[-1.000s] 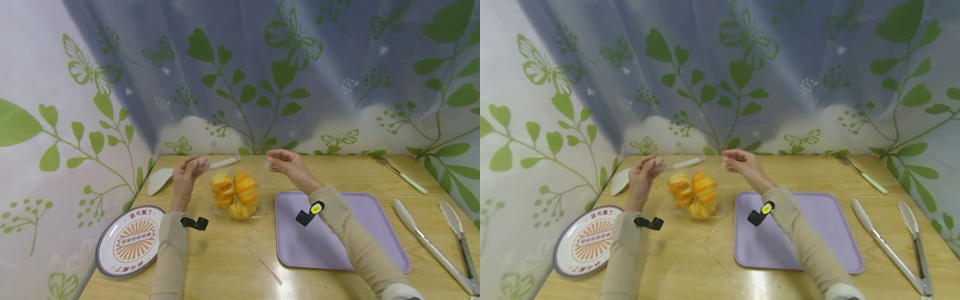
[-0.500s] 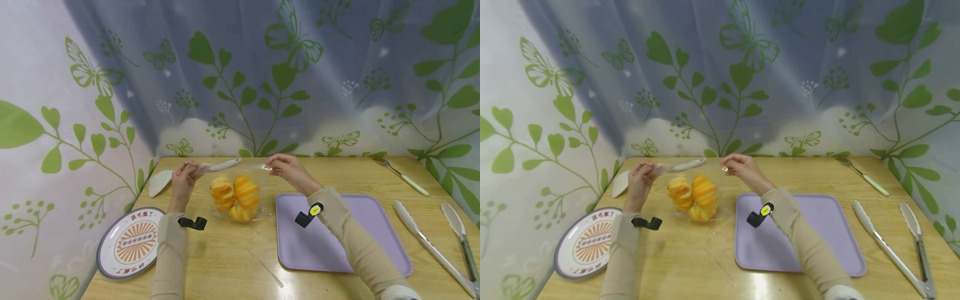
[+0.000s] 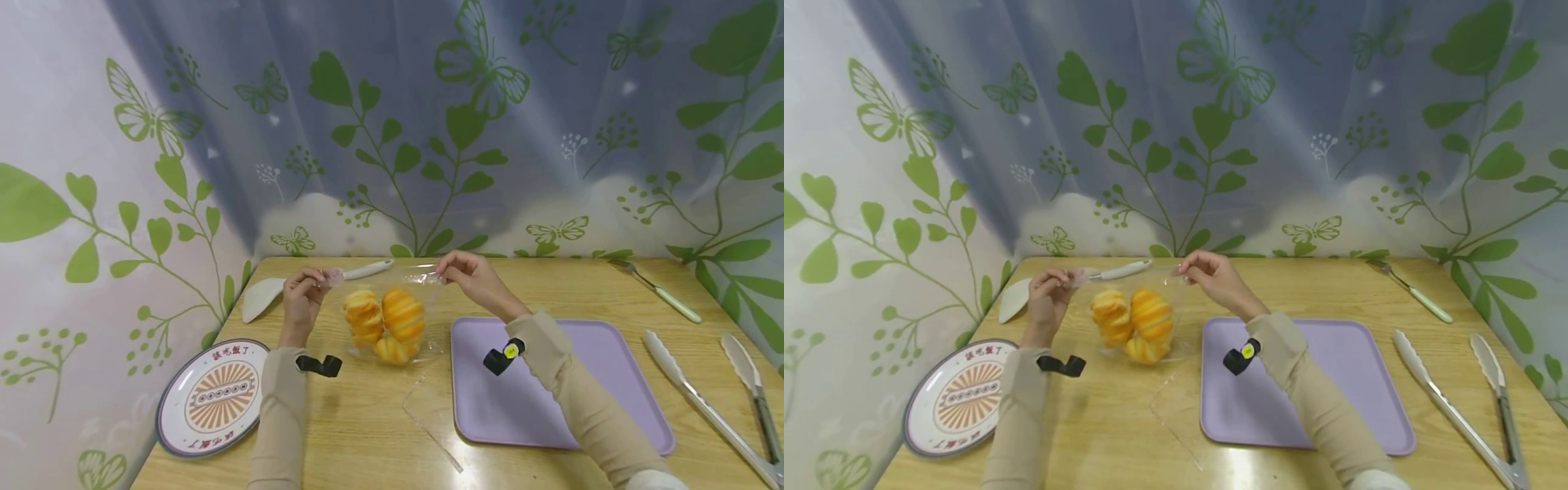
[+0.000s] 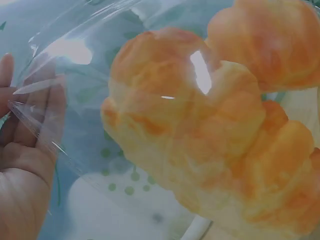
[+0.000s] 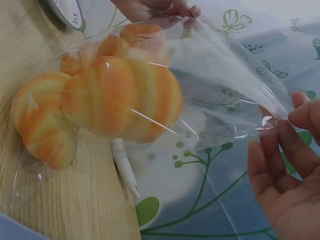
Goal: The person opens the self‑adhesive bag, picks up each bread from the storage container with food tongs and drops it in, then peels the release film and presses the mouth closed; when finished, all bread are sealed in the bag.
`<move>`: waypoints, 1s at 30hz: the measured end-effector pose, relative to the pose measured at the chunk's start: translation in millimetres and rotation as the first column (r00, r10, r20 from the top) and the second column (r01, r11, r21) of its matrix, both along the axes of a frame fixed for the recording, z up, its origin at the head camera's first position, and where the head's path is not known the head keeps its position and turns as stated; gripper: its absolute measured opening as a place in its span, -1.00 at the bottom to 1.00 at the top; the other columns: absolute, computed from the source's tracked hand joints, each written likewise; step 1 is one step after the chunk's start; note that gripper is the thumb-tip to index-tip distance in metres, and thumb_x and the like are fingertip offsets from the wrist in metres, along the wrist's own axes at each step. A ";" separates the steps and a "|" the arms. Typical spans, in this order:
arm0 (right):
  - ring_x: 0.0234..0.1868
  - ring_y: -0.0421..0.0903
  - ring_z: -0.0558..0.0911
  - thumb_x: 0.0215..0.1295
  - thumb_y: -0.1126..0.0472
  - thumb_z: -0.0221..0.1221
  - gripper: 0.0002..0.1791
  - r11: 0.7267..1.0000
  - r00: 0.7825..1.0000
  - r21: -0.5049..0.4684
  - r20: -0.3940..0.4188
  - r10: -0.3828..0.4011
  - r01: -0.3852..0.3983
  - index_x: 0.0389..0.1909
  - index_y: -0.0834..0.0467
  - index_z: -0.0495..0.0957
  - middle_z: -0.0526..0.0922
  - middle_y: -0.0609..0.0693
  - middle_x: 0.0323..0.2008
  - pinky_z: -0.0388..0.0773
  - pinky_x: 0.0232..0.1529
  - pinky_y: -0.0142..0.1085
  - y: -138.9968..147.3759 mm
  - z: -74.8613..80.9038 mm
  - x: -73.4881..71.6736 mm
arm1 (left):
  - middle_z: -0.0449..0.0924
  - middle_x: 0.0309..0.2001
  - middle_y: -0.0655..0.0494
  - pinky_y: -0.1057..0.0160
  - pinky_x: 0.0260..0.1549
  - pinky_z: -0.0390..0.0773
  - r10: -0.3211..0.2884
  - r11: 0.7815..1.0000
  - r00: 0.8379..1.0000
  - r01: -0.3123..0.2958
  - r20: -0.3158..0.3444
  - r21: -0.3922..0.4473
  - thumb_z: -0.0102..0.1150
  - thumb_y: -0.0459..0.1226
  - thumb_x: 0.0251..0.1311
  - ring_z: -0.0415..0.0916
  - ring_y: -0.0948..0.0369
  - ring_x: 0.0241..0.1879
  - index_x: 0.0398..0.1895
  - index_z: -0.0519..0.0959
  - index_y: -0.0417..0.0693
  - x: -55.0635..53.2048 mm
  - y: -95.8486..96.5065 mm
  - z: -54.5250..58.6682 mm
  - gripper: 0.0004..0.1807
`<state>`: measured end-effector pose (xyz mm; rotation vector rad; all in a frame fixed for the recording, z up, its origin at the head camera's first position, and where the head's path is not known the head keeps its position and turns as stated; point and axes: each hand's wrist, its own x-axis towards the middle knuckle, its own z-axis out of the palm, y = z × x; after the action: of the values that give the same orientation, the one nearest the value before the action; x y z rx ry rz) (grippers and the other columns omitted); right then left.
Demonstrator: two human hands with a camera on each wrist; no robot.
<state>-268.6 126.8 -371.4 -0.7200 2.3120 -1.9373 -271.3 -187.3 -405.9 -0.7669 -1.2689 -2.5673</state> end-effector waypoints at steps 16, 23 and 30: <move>-0.15 -0.22 0.62 0.53 0.29 -0.17 -0.73 0.999 0.998 -0.037 -0.067 0.023 -0.026 -0.27 0.39 0.40 0.64 0.03 -0.19 0.55 -0.06 -0.33 -6.5 -1.6 -2.9 | 0.76 -0.30 0.21 0.31 -0.05 0.64 0.267 0.917 0.940 -0.316 -0.215 -0.242 -0.28 -0.54 0.30 0.72 0.27 -0.26 -0.56 0.58 0.01 0.7 1.0 -1.4 -0.53; -0.27 -0.24 0.57 0.38 0.29 0.16 -0.86 0.996 0.992 0.045 -0.099 -0.079 0.084 -0.28 0.31 0.45 0.64 0.11 -0.24 0.55 -0.17 -0.43 -11.5 -1.9 -0.6 | 0.76 -0.32 0.25 0.46 -0.29 0.60 0.378 0.862 0.899 -0.429 -0.220 -0.271 0.10 -0.53 0.25 0.70 0.32 -0.30 -0.55 0.50 -0.04 3.7 7.9 -1.0 -0.72; -0.18 -0.17 0.63 0.29 0.41 0.21 -0.64 0.989 0.982 0.077 -0.156 -0.111 0.124 0.09 0.29 0.41 0.66 0.33 -0.11 0.58 -0.11 -0.43 -13.9 -1.0 2.0 | 0.76 -0.30 0.20 0.33 -0.04 0.65 0.337 0.914 0.939 -0.342 -0.060 -0.220 0.10 -0.57 0.25 0.72 0.30 -0.28 -0.14 0.40 -0.06 5.0 9.4 -1.7 -0.73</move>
<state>-266.6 113.0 -372.4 -0.7638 2.5659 -1.8742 -266.3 -177.9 -407.6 -0.5477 -1.5541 -2.1587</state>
